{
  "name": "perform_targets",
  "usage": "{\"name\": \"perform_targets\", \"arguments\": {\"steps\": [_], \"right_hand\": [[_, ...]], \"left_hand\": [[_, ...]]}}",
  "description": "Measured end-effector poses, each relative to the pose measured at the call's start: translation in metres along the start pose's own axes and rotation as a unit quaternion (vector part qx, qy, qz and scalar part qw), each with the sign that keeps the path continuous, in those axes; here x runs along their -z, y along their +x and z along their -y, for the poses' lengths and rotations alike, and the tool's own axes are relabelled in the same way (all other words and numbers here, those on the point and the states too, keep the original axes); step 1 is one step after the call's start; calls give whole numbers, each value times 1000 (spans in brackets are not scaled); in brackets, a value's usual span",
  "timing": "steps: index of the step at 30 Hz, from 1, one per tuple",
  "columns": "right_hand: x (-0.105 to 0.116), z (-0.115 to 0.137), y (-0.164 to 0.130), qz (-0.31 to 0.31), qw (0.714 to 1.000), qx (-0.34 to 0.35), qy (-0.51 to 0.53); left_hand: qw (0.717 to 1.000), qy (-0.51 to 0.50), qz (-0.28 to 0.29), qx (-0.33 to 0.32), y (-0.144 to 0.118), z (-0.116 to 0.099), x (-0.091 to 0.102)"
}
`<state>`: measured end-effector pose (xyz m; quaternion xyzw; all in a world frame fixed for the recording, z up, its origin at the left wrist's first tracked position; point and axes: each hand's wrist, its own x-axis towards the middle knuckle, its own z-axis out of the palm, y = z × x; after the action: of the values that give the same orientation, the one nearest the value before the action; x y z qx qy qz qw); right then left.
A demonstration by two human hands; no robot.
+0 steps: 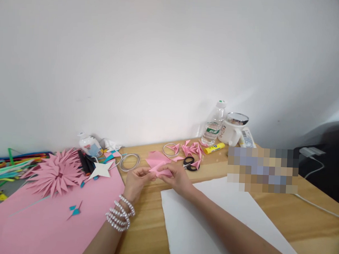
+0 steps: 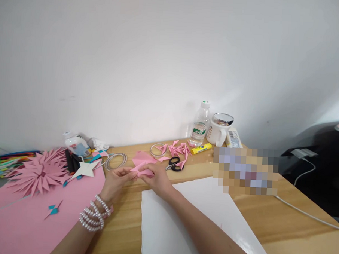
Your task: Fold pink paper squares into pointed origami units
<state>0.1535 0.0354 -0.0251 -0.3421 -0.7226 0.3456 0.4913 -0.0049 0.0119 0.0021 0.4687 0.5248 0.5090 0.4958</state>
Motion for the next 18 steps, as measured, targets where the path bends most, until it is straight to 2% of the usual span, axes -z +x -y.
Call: {"name": "perform_targets", "arguments": {"steps": [7,13,18], "right_hand": [[0,-1,0,-1,1000,-15,-12],[-2,4,0,-6,999,-38,25],[-4,7,-1,-7,997,-61,36]], "left_hand": [[1000,-20,-8,10,0,-2,-2],[999,-22,-30,9,-4,-4,-7],[999,-42,-13,14,-5,0,-9]]}}
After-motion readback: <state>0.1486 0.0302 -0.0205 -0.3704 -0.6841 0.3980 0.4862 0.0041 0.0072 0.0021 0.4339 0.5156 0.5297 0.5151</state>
